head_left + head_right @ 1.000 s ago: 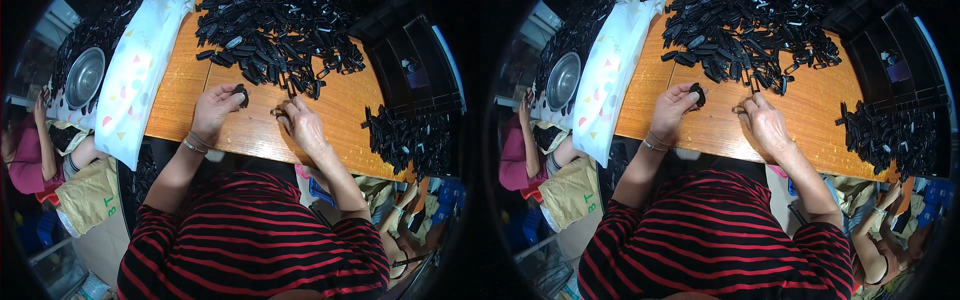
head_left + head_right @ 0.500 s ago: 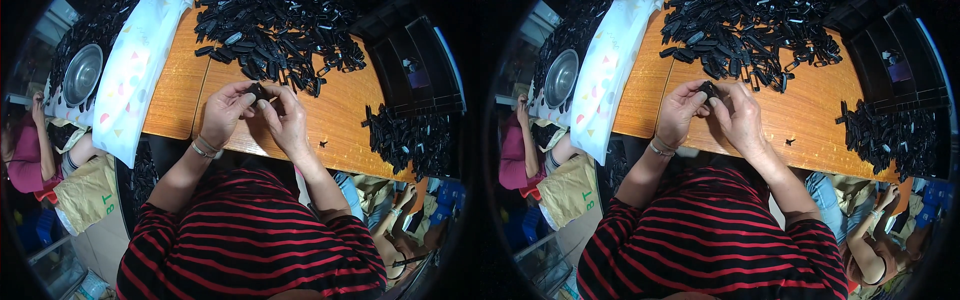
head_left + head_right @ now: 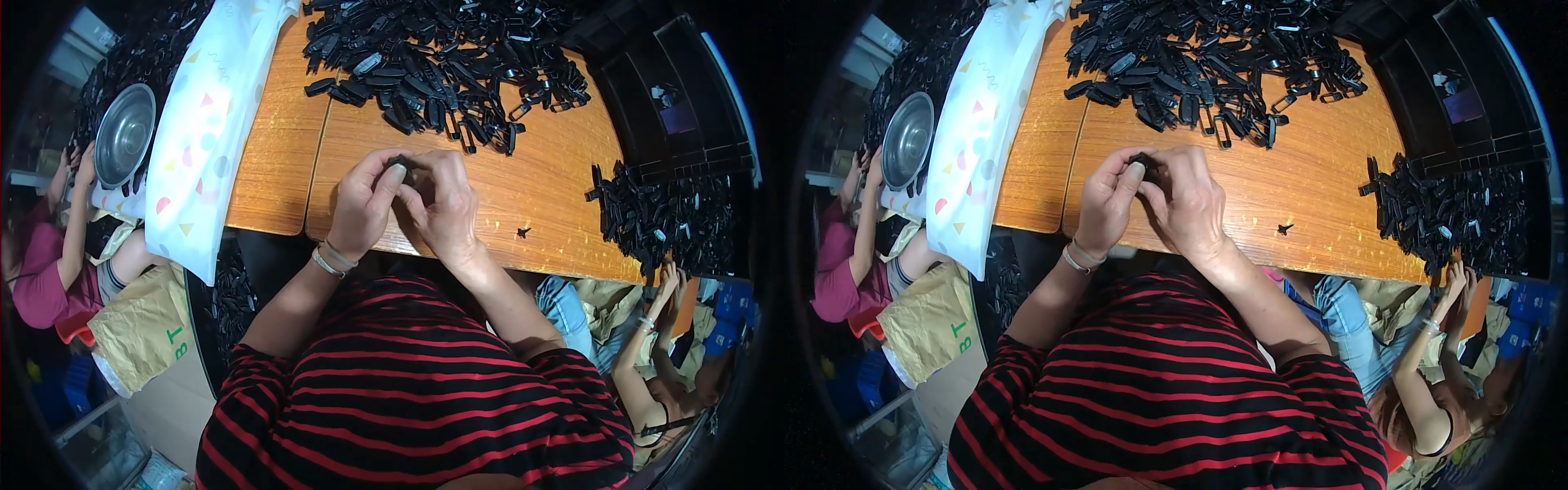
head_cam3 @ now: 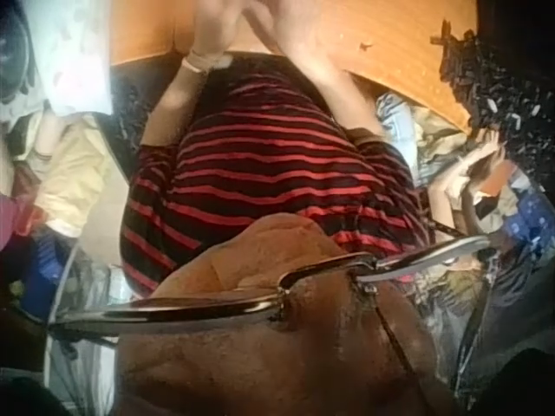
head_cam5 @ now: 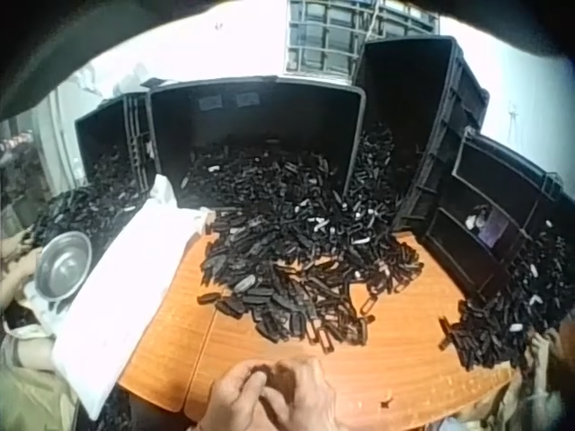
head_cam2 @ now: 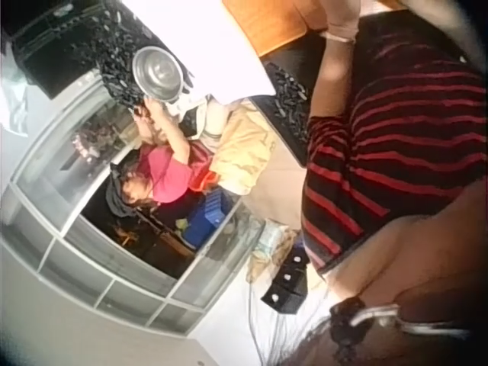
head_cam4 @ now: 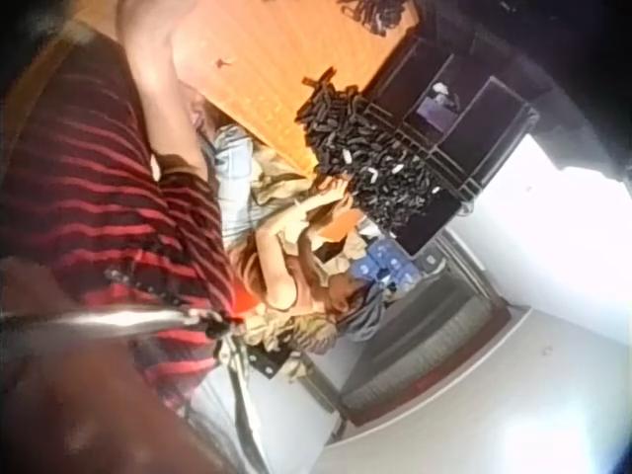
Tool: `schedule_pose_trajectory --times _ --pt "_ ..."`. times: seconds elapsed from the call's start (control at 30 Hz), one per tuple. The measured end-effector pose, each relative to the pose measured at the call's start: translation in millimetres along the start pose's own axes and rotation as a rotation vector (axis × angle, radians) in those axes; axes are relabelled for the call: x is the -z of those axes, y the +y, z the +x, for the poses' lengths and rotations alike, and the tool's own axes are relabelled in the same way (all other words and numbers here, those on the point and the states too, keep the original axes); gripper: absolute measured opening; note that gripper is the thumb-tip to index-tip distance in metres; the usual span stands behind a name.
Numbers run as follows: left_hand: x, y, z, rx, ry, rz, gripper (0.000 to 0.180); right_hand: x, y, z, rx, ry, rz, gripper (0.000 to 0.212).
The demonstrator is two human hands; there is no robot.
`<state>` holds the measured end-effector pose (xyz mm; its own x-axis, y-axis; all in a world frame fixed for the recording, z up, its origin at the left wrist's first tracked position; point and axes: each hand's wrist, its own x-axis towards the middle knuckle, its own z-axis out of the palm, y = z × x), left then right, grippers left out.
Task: Manually joining two small black plastic components together.
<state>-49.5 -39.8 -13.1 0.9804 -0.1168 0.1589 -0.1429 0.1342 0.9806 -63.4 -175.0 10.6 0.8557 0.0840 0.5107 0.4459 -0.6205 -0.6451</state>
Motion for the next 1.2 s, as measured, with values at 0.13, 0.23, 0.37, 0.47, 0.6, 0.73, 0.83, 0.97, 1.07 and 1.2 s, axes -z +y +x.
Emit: schedule_pose_trajectory --times 0.13,0.23,0.37,0.47,0.6,0.73,0.83,0.97,1.07,1.2 --pt "-3 2 -2 0.047 -0.066 -0.085 0.023 -3 4 1 0.016 0.044 0.047 0.04" --pt "-2 4 1 0.006 -0.17 0.005 0.022 -6 5 -7 -0.059 -0.062 0.111 0.036" --pt "-6 6 5 0.063 -0.221 -0.168 0.021 -7 14 -9 -0.1 -0.097 0.218 0.039" --pt "0 6 16 0.116 -0.235 -0.169 0.021 10 24 2 -0.156 -0.234 0.264 0.041" --pt "18 18 61 -0.145 -0.167 0.383 0.011 45 49 26 -0.102 -0.235 -0.217 0.037" --pt "25 18 94 -0.52 -0.249 1.108 0.024 49 58 45 -0.114 -0.208 -0.56 0.03" --pt "26 21 103 -0.557 -0.34 1.221 0.017 46 65 53 -0.12 -0.249 -0.606 0.024" --pt "28 24 106 -0.59 -0.363 1.188 0.018 44 75 50 -0.015 -0.331 -0.68 0.018" --pt "30 16 101 -0.538 -0.323 1.076 0.024 50 72 50 -0.024 -0.322 -0.606 0.014" --pt "24 11 80 -0.276 -0.228 0.573 0.02 56 69 45 -0.052 -0.312 -0.517 0.014"
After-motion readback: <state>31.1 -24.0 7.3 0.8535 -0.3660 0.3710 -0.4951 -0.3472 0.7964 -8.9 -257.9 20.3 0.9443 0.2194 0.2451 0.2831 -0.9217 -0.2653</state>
